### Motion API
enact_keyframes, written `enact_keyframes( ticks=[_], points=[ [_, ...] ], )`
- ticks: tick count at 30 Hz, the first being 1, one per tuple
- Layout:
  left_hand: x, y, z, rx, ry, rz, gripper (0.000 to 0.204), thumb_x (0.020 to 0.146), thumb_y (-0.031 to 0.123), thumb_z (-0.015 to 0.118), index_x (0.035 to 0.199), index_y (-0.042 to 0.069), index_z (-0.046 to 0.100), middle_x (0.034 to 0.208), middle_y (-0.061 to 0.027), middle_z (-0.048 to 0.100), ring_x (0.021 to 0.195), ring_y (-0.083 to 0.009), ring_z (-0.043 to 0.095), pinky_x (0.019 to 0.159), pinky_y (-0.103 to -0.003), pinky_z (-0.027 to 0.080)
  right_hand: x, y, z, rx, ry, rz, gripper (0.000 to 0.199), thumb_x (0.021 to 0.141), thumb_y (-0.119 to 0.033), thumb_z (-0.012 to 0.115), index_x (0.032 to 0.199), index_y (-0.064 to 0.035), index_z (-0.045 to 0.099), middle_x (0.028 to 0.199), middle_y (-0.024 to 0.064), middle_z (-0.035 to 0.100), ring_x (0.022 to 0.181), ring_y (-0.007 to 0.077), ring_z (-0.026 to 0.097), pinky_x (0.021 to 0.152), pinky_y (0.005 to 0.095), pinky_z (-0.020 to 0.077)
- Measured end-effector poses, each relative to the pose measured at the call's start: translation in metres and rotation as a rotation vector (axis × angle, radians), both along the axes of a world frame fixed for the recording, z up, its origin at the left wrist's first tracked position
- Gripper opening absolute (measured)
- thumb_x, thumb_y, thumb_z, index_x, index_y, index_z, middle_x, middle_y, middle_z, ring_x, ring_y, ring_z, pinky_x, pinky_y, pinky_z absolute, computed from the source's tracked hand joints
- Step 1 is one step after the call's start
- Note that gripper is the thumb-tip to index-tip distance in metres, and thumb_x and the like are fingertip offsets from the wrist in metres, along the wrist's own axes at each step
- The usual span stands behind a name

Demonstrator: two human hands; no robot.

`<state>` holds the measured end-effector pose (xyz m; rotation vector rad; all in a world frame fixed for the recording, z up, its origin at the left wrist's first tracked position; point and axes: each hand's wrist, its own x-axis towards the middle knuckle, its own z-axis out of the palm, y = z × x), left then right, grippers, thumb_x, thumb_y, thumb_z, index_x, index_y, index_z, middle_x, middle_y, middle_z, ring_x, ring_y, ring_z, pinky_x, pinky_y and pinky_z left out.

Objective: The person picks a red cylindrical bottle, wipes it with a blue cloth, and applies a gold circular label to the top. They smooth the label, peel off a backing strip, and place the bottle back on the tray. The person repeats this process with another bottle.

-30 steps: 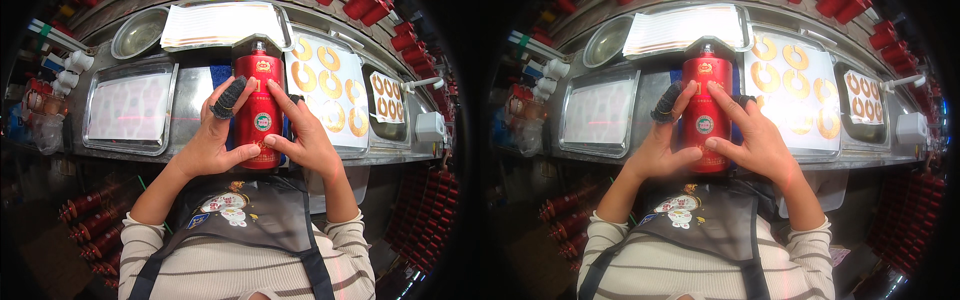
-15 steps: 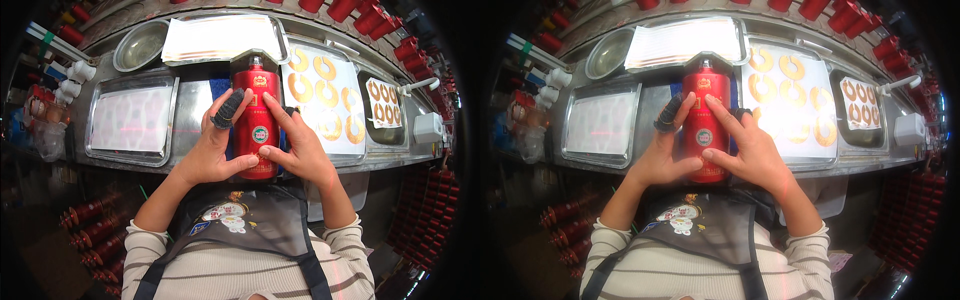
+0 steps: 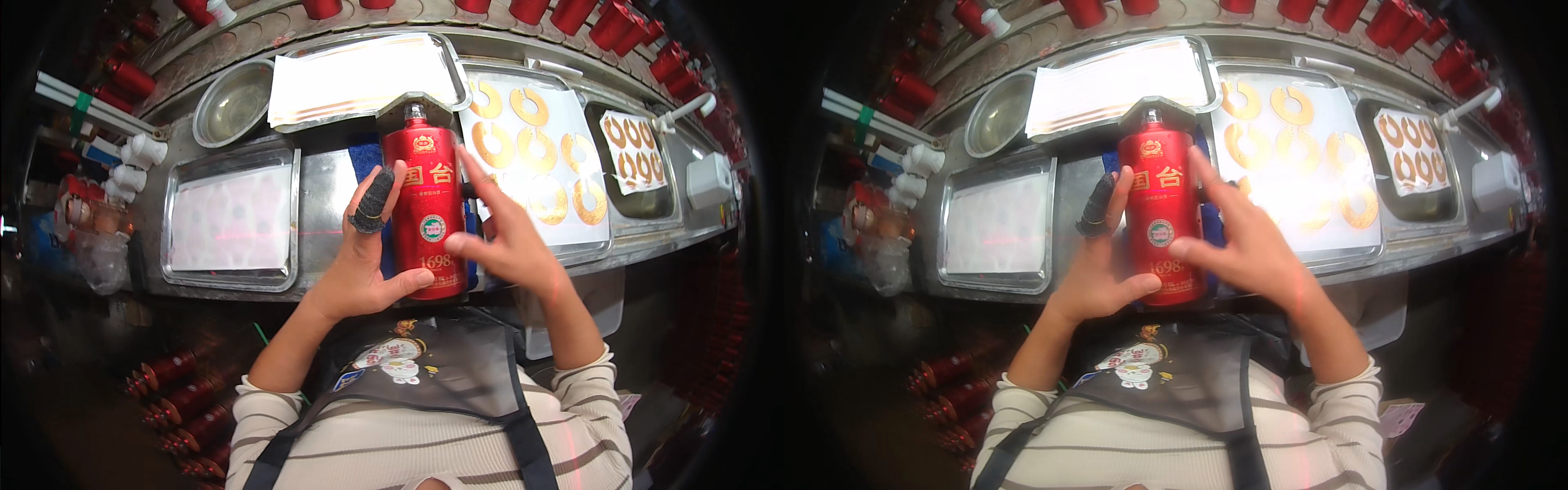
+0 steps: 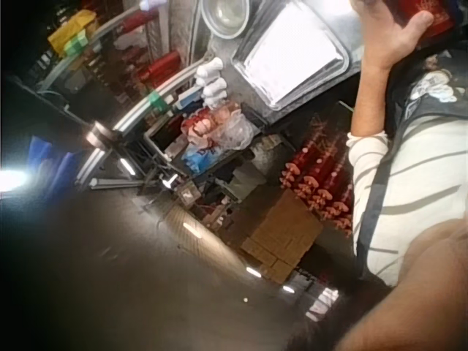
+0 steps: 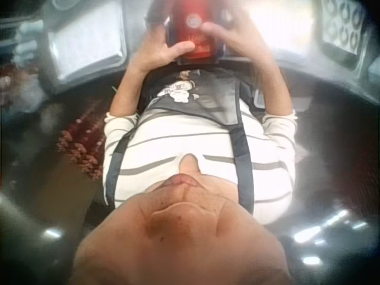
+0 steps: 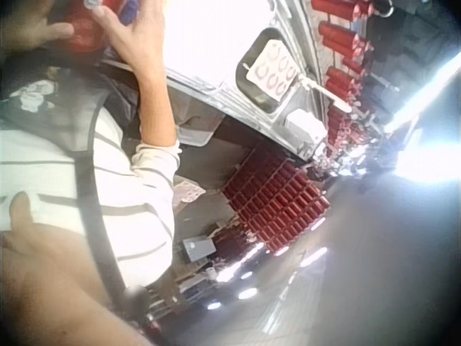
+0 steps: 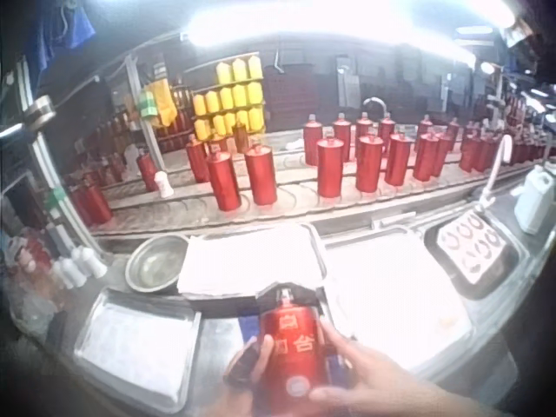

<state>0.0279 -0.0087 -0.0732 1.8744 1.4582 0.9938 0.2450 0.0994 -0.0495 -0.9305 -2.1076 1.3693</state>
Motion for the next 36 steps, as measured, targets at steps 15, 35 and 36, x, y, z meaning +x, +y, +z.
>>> enact_keyframes(
  ticks=[15, 35, 36],
  points=[
    [0.011, -0.01, -0.006, -0.095, -0.309, -0.041, 0.124, 0.079, 0.024, 0.081, 0.158, 0.002, -0.012, 0.167, -0.0224, 0.004, 0.154, -0.0307, 0.013, 0.123, -0.043, 0.015, -0.019, -0.015, 0.043, 0.539, 0.064, 0.29, 0.034, 0.073, 0.002, 0.072, 0.106, -0.0027, 0.062, 0.087, 0.0156, 0.06, 0.079, 0.0366, 0.061, 0.07, 0.0405, 0.051],
    [0.015, -0.008, -0.027, 0.009, -0.508, -0.055, 0.124, 0.081, 0.024, 0.081, 0.158, 0.004, -0.013, 0.166, -0.0214, -0.002, 0.152, -0.0324, 0.017, 0.122, -0.043, 0.019, -0.055, 0.078, 0.035, 0.972, 0.179, 0.014, 0.02, 0.078, -0.003, 0.071, 0.094, -0.0099, 0.063, 0.081, 0.0093, 0.06, 0.076, 0.0323, 0.062, 0.066, 0.0403, 0.0521],
    [0.015, -0.008, -0.02, -0.043, -0.544, -0.068, 0.123, 0.081, 0.024, 0.082, 0.158, 0.005, -0.013, 0.166, -0.0209, -0.001, 0.153, -0.0318, 0.016, 0.123, -0.043, 0.019, -0.054, 0.072, 0.033, 0.975, 0.189, 0.068, 0.019, 0.077, -0.003, 0.072, 0.093, -0.0104, 0.063, 0.081, 0.0085, 0.061, 0.077, 0.0317, 0.062, 0.066, 0.0402, 0.0516]
  ],
)
